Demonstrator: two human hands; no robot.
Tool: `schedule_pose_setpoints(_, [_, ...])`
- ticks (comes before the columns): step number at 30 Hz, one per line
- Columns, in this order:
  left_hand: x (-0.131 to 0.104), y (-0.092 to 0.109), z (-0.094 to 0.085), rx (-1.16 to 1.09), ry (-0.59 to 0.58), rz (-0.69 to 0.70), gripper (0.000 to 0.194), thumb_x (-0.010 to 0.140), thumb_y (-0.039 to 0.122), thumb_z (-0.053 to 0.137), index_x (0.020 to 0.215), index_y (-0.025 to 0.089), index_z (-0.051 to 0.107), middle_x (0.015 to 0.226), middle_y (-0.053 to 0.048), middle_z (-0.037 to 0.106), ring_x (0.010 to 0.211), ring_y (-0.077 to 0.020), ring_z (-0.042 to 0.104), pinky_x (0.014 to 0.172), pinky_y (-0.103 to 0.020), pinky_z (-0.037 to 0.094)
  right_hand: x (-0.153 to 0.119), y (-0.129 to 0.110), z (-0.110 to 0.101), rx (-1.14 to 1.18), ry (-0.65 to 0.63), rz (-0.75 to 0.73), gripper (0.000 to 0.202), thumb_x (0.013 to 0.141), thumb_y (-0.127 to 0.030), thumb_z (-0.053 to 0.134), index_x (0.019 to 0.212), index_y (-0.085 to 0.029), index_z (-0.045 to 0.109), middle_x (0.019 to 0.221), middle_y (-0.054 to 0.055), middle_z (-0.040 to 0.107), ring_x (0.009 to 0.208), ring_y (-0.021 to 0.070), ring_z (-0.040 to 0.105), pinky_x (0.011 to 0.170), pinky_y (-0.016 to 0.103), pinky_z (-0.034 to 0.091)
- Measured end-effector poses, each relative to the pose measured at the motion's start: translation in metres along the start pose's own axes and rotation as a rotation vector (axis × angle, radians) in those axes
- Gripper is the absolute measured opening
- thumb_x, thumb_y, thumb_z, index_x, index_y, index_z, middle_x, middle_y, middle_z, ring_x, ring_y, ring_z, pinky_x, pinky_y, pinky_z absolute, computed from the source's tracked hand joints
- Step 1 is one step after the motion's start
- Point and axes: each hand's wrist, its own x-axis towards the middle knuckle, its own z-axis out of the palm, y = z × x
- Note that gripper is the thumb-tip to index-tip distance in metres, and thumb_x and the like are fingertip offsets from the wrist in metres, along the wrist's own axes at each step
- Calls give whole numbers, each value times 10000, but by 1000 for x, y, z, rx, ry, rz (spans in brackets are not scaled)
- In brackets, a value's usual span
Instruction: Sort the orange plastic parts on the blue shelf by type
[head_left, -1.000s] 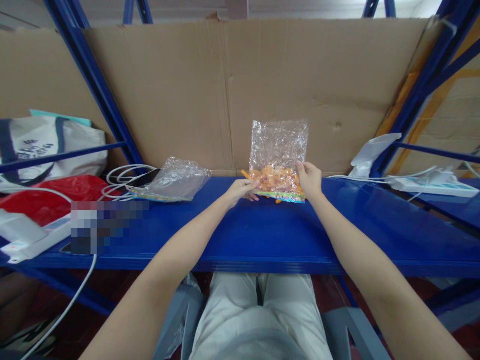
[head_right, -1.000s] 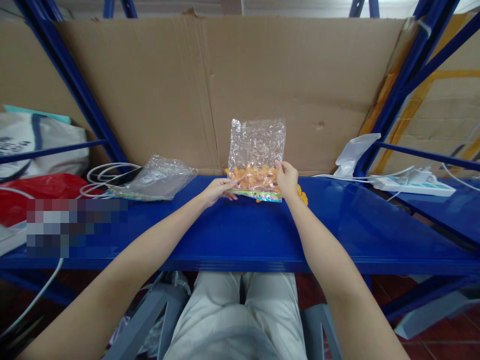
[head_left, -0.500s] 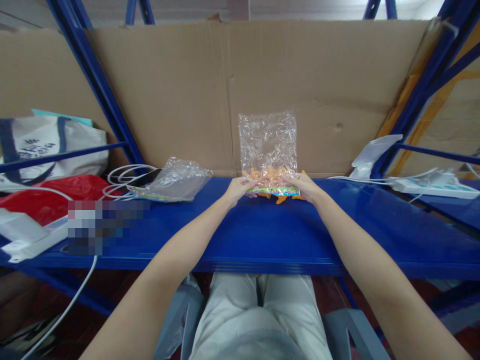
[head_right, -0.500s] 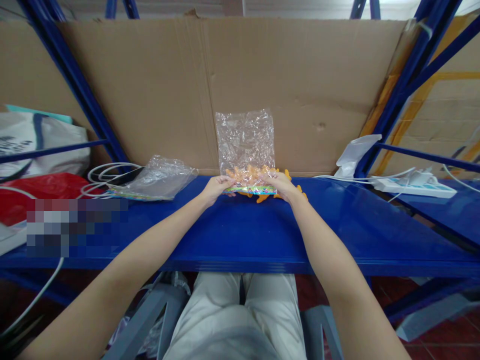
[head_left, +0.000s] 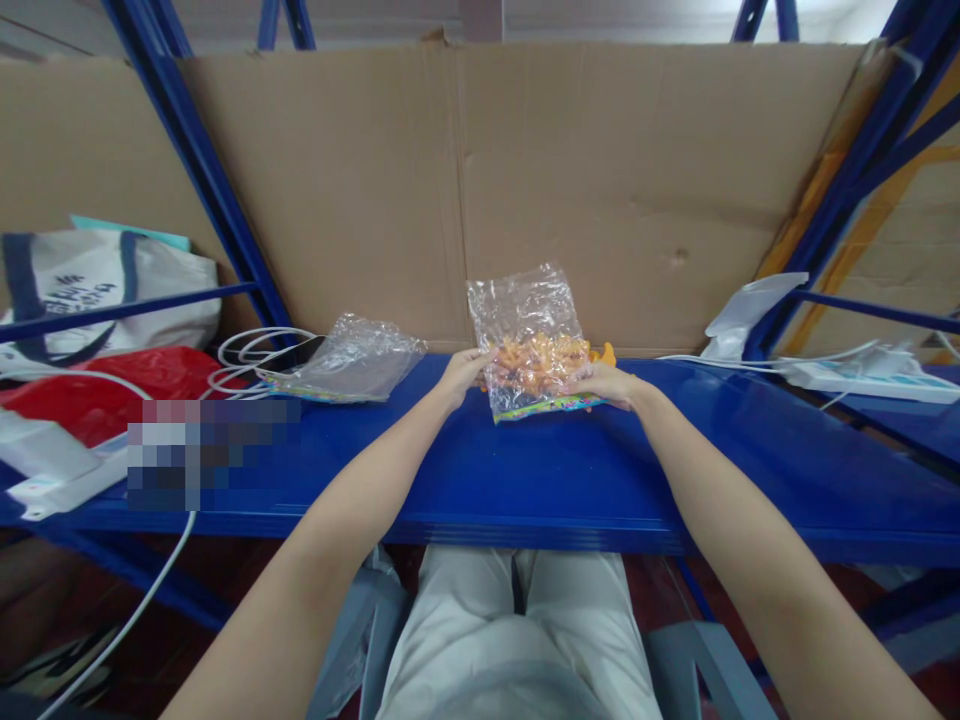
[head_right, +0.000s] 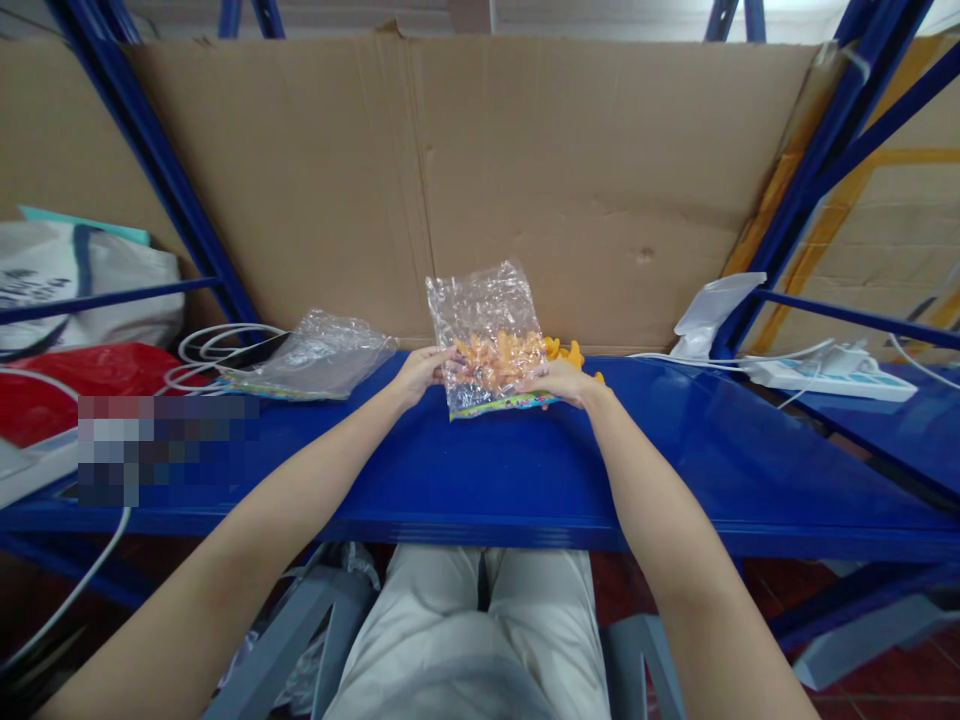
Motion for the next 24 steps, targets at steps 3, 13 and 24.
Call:
schedule_pose_setpoints(3, [2,1,-4,-13,79,8,350,827,474,765,744,154,650,621,-39,735,507,-140,668,518,-215,500,1,1,0,-39,-313,171,235,602,-33,826,543,-166,641,553,25,626,523,127,539,423,215,379])
schedule_pose_setpoints(13, [4,4,-5,-129,185,22,348,936,465,597,784,154,617,551,-23,668,413,-124,604,479,-216,461,-1,0,-4,-129,-485,197,228,530,-130,868,657,-211,696,698,33,722,742,239,693,665,369,603])
schedule_pose_setpoints(24, [2,13,-7,-208,351,20,228,932,264,523,738,166,592,476,40,544,340,-86,484,410,-185,393,3,7,-8,-232,-645,216,178,602,-219,853,702,-196,707,837,71,752,971,271,708,899,397,584])
